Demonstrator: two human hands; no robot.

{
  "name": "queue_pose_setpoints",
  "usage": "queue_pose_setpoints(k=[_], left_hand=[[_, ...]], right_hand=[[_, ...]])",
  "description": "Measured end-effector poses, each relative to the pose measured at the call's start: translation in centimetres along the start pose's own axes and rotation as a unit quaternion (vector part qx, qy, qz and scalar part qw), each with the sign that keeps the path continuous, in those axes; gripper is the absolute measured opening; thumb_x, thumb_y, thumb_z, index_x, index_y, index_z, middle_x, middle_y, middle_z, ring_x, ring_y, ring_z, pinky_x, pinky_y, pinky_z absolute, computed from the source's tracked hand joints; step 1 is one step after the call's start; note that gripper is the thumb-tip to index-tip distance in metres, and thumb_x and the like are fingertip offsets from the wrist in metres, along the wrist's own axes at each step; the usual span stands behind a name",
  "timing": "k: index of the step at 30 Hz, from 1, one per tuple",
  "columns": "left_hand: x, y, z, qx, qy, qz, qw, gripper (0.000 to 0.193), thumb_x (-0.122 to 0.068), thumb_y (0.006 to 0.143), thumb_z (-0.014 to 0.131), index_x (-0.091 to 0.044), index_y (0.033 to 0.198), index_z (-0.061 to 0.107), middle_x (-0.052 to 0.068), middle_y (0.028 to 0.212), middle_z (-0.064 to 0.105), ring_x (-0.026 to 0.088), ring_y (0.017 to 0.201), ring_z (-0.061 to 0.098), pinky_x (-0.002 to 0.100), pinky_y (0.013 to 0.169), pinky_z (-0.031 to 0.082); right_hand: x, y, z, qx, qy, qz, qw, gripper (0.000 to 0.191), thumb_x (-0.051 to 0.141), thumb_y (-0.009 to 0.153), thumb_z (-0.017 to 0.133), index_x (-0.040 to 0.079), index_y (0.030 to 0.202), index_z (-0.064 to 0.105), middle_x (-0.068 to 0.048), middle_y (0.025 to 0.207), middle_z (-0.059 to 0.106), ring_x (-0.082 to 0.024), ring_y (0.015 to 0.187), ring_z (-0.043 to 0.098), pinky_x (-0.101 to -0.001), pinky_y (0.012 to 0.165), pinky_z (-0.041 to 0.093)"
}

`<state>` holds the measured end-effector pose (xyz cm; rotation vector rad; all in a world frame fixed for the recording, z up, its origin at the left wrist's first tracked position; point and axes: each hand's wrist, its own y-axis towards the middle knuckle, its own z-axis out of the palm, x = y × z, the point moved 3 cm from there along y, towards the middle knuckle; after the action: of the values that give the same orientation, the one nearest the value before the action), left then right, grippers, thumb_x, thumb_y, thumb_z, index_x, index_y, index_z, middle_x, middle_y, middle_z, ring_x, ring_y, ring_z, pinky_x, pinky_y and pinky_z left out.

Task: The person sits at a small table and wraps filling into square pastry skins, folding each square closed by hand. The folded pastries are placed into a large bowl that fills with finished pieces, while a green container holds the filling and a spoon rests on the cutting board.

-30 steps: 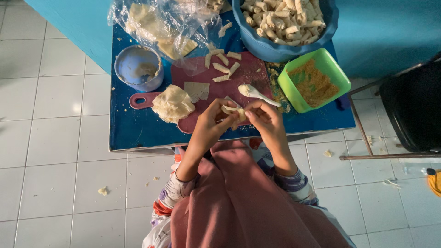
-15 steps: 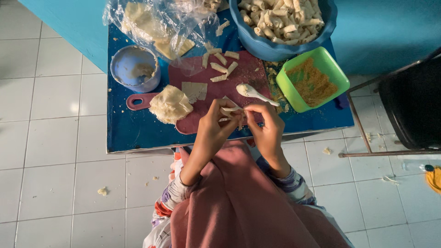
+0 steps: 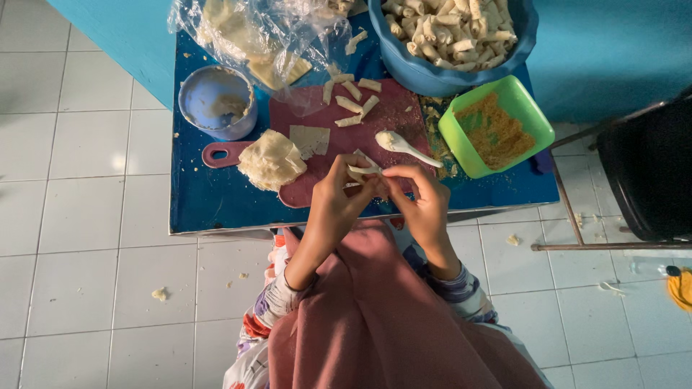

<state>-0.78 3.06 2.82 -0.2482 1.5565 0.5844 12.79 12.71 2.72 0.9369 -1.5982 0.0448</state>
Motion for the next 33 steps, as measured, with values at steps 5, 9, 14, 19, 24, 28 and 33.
queue_pose_setpoints(k=[5, 9, 14, 19, 24, 28, 33], left_hand=[[0.2, -0.1, -0.1, -0.001, 0.037, -0.003, 0.999, 0.030, -0.005, 0.095, 0.071, 0.000, 0.120, 0.057, 0.011, 0.099, 0.077, 0.016, 0.098, 0.078, 0.027, 0.081, 0.063], [0.8, -0.2, -0.3, 0.007, 0.037, -0.011, 0.999, 0.031, -0.006, 0.094, 0.071, 0.000, 0.121, 0.057, 0.010, 0.098, 0.076, 0.012, 0.095, 0.077, 0.025, 0.078, 0.062], [2.5, -0.1, -0.1, 0.053, -0.054, -0.059, 0.995, 0.027, -0.006, 0.097, 0.069, 0.001, 0.119, 0.057, 0.008, 0.099, 0.075, 0.006, 0.091, 0.068, 0.024, 0.079, 0.056], [3.2, 0.1, 0.3, 0.063, -0.131, -0.048, 0.988, 0.026, -0.007, 0.100, 0.070, 0.002, 0.120, 0.056, 0.008, 0.103, 0.070, 0.007, 0.098, 0.067, 0.025, 0.086, 0.058], [2.5, -0.6, 0.1, 0.016, -0.019, -0.038, 0.999, 0.024, -0.009, 0.098, 0.068, 0.000, 0.116, 0.056, 0.006, 0.098, 0.073, 0.008, 0.093, 0.073, 0.024, 0.078, 0.059], [2.1, -0.6, 0.2, 0.027, -0.029, -0.041, 0.998, 0.024, -0.004, 0.095, 0.068, 0.000, 0.116, 0.057, 0.007, 0.096, 0.071, 0.009, 0.092, 0.072, 0.025, 0.078, 0.059], [1.9, -0.5, 0.0, 0.010, 0.053, -0.004, 0.999, 0.029, -0.002, 0.090, 0.072, 0.000, 0.116, 0.058, 0.008, 0.091, 0.070, 0.011, 0.082, 0.068, 0.026, 0.074, 0.057]], right_hand=[[0.8, -0.4, -0.2, -0.009, -0.114, -0.049, 0.992, 0.015, -0.005, 0.096, 0.072, 0.000, 0.110, 0.070, -0.008, 0.102, 0.074, -0.013, 0.092, 0.074, -0.0253, 0.079, 0.058], [-1.5, -0.7, -0.1, 0.017, 0.047, 0.003, 0.999, 0.018, -0.007, 0.099, 0.067, 0.000, 0.115, 0.066, -0.008, 0.111, 0.071, -0.014, 0.102, 0.071, -0.0264, 0.090, 0.060], [-5.9, -1.4, 0.2, 0.037, 0.348, 0.155, 0.924, 0.015, -0.005, 0.100, 0.067, -0.001, 0.115, 0.064, -0.008, 0.110, 0.068, -0.013, 0.101, 0.069, -0.0279, 0.090, 0.061], [-6.9, -1.2, 0.4, 0.049, 0.421, 0.164, 0.891, 0.016, -0.002, 0.102, 0.066, -0.005, 0.117, 0.064, -0.009, 0.110, 0.068, -0.013, 0.101, 0.068, -0.0267, 0.090, 0.057], [-4.2, -0.9, 0.0, 0.070, 0.246, 0.151, 0.955, 0.018, 0.003, 0.100, 0.067, -0.004, 0.116, 0.065, -0.008, 0.112, 0.069, -0.012, 0.104, 0.069, -0.0278, 0.095, 0.059], [-2.3, -0.4, -0.1, 0.051, 0.075, 0.138, 0.986, 0.013, 0.007, 0.103, 0.065, -0.002, 0.111, 0.070, -0.007, 0.103, 0.073, -0.010, 0.095, 0.072, -0.0262, 0.085, 0.062], [-1.4, 0.2, 0.2, 0.089, 0.098, 0.099, 0.986, 0.015, 0.006, 0.102, 0.067, -0.003, 0.114, 0.067, -0.008, 0.104, 0.072, -0.011, 0.096, 0.071, -0.0249, 0.084, 0.060]])
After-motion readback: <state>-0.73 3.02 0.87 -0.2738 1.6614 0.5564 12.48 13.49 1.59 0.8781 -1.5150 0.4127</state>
